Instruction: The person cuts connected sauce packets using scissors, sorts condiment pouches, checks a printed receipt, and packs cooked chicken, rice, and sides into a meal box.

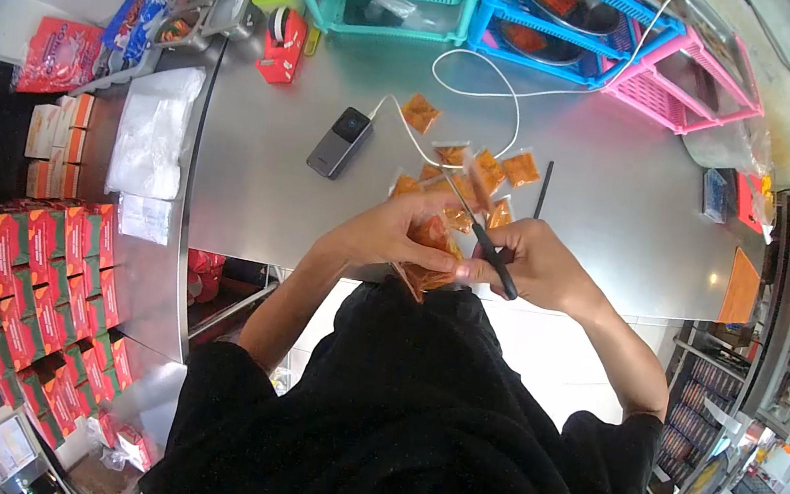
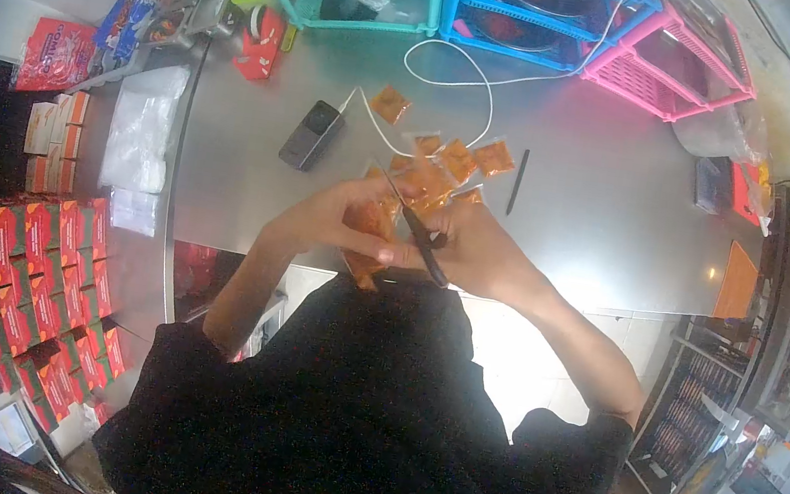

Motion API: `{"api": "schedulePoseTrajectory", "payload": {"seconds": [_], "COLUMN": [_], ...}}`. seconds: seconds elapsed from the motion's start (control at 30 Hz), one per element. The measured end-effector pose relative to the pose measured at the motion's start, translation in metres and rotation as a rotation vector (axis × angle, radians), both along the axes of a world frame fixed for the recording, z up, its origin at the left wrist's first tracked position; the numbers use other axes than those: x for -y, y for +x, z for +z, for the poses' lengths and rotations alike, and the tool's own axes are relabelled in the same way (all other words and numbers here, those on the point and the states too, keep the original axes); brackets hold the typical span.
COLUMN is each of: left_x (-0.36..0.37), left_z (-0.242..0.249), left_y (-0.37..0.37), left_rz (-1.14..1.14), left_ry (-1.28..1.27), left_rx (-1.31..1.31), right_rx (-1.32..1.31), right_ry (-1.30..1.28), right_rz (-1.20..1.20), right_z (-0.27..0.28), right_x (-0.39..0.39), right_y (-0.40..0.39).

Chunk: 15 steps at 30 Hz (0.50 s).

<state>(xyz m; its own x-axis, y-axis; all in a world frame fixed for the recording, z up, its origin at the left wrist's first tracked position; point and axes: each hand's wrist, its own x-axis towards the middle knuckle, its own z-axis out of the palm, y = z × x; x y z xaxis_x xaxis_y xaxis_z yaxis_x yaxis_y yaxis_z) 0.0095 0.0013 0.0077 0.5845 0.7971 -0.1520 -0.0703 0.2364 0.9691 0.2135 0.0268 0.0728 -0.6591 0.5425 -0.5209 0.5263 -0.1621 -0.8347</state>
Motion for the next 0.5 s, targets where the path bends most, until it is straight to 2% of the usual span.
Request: {"api": "schedulePoseTrajectory", "payload": {"seconds": [0.07, 0.17, 0.27, 0.3, 0.4, 0.47, 0.5], "left_x": [0.0, -0.001, -0.002, -0.001, 0.001, 0.002, 0.002], "left_z": [0.004, -0.003, -0.031, -0.03, -0.019, -0.009, -0.007], "left_y": [0.004, -0.002, -0.011, -0.014, -0.023, -0.03, -0.03], "left_rz": [0.013, -0.002, -0.384, -0.299, -0.073, 0.047, 0.098], "left_ry": [-0.195, -0.29, -0.208, -0.211, -0.271, -0.375, -0.311], "left_rx": [0.065, 0.221, 0.181, 0.193, 0.219, 0.218, 0.19], "right_rx": [-0.078, -0.226, -0.265, -0.239, -0.034, 0.107, 0.16], "right_ry": [-0.058, -0.091, 0.034, 0.035, 0.054, -0.012, 0.02], "right_rz": [-0.026, -0.178, -0.302, -0.349, -0.235, 0.021, 0.127], "right_z": [-0.001, -0.007, 0.001, 0.008, 0.018, 0.018, 0.021], "right_x": [-0.002, 0.001, -0.008, -0.012, -0.014, -0.009, -0.005], "right_y": [-0.002, -0.002, 0.009, 0.011, 0.027, 0.037, 0.036]}}
